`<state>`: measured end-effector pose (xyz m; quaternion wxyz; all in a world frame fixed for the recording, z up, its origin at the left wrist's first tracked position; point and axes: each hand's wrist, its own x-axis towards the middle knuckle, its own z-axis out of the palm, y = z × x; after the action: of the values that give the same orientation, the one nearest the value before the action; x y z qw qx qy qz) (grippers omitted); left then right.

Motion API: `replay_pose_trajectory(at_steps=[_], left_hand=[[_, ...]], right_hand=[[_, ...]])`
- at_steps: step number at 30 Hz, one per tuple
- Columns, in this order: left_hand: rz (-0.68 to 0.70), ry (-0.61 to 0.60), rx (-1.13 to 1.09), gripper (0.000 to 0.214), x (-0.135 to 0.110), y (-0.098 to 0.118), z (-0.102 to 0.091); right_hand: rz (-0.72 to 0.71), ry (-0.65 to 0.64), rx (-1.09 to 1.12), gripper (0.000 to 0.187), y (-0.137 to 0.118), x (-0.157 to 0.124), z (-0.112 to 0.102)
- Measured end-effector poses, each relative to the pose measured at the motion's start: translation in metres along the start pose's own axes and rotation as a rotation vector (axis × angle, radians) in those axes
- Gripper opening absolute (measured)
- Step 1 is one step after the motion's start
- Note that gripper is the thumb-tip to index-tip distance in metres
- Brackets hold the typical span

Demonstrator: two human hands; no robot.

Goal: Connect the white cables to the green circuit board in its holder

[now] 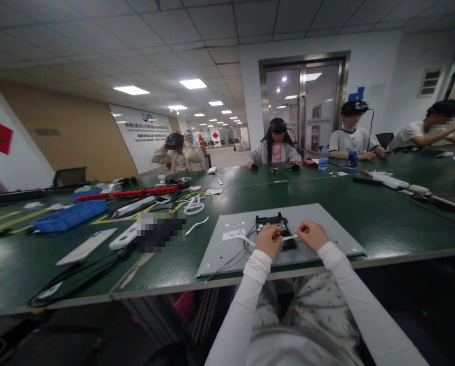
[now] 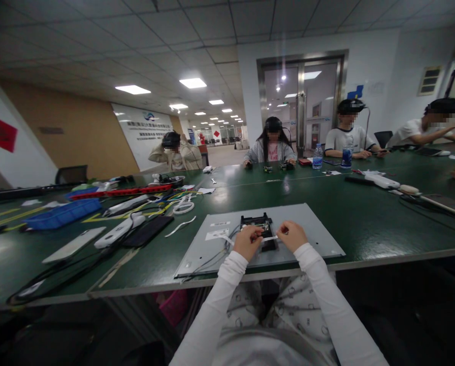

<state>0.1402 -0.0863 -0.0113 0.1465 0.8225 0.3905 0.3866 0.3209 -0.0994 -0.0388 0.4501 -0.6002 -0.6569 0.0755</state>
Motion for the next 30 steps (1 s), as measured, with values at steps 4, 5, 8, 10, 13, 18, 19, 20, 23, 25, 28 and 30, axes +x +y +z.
replay_pose_trajectory(at_steps=[4, 5, 8, 10, 13, 18, 19, 20, 23, 25, 28, 30], left_hand=[[-0.004, -0.029, 0.038, 0.026, -0.0004, 0.0019, -0.0010], [0.001, -0.033, 0.047, 0.026, -0.0006, 0.0023, -0.0013], [0.009, -0.046, 0.066, 0.025, -0.0010, 0.0031, -0.0020], [-0.002, -0.060, 0.078, 0.024, -0.0009, 0.0033, -0.0021], [-0.018, -0.079, 0.108, 0.024, -0.0006, 0.0028, -0.0016], [-0.012, -0.098, 0.145, 0.024, -0.0007, 0.0019, -0.0007], [-0.009, -0.101, 0.153, 0.024, -0.0009, 0.0021, -0.0007], [-0.008, -0.106, 0.162, 0.024, -0.0010, 0.0025, -0.0008], [-0.009, -0.125, 0.191, 0.024, -0.0017, 0.0042, -0.0013], [-0.012, -0.134, 0.218, 0.024, -0.0023, 0.0053, -0.0016], [-0.019, -0.136, 0.266, 0.023, -0.0032, 0.0067, -0.0019], [-0.023, -0.141, 0.290, 0.023, -0.0037, 0.0070, -0.0020]], right_hand=[[0.009, -0.007, -0.030, 0.015, 0.0025, 0.0003, 0.0018], [0.009, -0.008, -0.032, 0.015, 0.0023, 0.0001, 0.0018], [0.010, -0.018, -0.041, 0.015, 0.0006, -0.0004, 0.0012], [0.006, -0.025, -0.049, 0.014, -0.0007, -0.0006, 0.0010], [-0.003, -0.041, -0.061, 0.010, -0.0020, -0.0007, 0.0014], [-0.015, -0.068, -0.081, 0.008, -0.0015, -0.0007, 0.0022], [-0.019, -0.072, -0.082, 0.008, -0.0013, -0.0007, 0.0022], [-0.022, -0.075, -0.081, 0.008, -0.0011, -0.0007, 0.0021], [-0.028, -0.086, -0.075, 0.006, -0.0007, -0.0010, 0.0018], [-0.029, -0.095, -0.066, 0.004, -0.0005, -0.0011, 0.0016], [-0.032, -0.111, -0.042, 0.006, -0.0001, -0.0012, 0.0016], [-0.039, -0.119, -0.035, 0.007, 0.0001, -0.0012, 0.0016]])
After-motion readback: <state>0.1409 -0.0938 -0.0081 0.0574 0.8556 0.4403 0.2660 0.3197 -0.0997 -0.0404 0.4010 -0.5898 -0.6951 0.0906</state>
